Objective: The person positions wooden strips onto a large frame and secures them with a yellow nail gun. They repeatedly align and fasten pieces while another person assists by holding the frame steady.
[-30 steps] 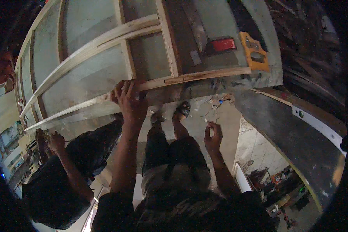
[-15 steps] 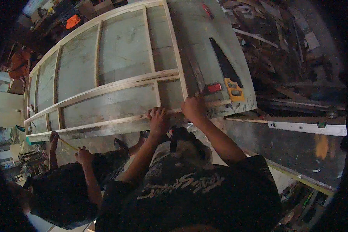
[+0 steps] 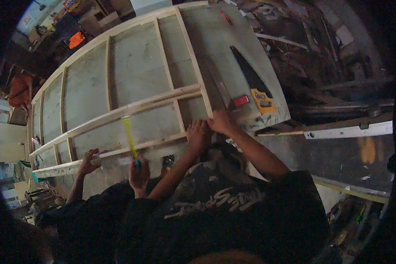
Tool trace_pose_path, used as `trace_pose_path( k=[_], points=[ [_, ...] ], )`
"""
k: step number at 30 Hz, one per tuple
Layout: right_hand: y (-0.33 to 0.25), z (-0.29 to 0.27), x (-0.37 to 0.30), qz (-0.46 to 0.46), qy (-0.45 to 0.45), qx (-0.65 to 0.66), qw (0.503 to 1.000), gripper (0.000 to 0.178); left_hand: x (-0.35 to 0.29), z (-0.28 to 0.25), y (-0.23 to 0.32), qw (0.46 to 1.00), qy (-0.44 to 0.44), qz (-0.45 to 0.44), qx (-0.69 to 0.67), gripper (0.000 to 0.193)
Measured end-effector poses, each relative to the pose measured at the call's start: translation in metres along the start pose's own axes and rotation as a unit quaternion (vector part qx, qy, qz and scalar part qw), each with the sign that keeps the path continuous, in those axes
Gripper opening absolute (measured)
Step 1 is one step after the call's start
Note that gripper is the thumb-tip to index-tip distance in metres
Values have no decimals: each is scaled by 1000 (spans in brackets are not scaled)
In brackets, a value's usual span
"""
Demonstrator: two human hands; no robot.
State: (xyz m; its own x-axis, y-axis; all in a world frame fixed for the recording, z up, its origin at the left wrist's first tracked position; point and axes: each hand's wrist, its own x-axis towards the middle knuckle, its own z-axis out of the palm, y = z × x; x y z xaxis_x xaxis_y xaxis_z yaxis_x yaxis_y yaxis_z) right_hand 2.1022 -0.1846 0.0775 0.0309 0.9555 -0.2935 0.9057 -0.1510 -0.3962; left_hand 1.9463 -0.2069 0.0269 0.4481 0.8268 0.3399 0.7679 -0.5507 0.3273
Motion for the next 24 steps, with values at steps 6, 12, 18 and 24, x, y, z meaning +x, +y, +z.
trace_pose_path(
  k=[6, 12, 18, 24],
  points=[
    [13, -7, 9, -84, -15, 43, 995, 54, 6, -40, -16, 975, -142, -111, -129, 36],
    [31, 26, -2, 3, 33, 116, 993, 60, 8, -59, -41, 881, -131, -258, -375, 36],
    [44, 45, 10, -52, 76, 171, 981, 54, 24, -34, -78, 613, -138, -319, -710, 44],
    [16, 13, 2, -24, 5, 123, 992, 45, 20, -75, -63, 956, -41, -215, -193, 36]
  ],
)
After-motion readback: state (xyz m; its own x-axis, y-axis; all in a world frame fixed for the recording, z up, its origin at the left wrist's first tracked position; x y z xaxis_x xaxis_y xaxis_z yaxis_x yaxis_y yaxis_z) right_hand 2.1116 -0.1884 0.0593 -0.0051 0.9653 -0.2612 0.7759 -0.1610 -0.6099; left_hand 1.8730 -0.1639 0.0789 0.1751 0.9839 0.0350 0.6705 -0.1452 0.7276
